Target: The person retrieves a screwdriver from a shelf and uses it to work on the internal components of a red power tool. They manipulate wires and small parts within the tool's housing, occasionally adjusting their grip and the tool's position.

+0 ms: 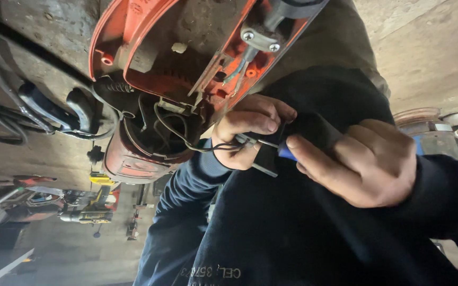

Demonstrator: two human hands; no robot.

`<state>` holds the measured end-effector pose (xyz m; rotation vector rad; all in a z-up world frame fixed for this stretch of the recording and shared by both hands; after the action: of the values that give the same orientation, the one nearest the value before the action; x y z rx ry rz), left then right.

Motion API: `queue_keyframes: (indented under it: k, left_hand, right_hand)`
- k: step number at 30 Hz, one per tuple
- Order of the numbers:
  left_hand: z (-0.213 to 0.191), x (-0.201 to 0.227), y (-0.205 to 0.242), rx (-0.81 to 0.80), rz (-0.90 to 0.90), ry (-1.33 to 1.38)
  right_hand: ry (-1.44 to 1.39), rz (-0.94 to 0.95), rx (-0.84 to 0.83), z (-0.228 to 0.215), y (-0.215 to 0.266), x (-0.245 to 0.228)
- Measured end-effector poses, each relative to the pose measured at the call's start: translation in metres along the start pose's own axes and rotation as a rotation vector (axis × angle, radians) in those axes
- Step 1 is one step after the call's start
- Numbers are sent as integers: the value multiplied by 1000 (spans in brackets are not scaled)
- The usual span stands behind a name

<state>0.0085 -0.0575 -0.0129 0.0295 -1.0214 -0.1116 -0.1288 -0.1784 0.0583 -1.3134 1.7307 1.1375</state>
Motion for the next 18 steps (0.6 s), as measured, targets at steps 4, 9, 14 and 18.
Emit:
queue_keyframes:
  k: [4, 9, 14, 18]
  left_hand:
    - [-2, -2, 0, -6, 4, 2]
    - [-2, -2, 1, -16, 8, -17]
    - [-2, -1, 4, 39, -23, -70]
    - [-2, -1, 0, 4, 0, -40]
  right_hand:
    - [197, -82, 17, 4, 5, -3]
    - [-52, 41, 18, 2, -5, -6]
    - [-117, 82, -11, 8, -5, -4]
    - [195, -11, 14, 9, 0, -8]
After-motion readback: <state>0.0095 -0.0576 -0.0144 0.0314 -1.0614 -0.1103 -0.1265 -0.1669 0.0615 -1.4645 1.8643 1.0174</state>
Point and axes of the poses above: each hand's wrist, its own y-axis away from the middle knuckle, its own z-axis out of the palm, x = y × z, the point moved 6 cm from there along -y, towards the middle knuckle, and after that the axes turned 15 degrees about -x, right-handed, at the moved point
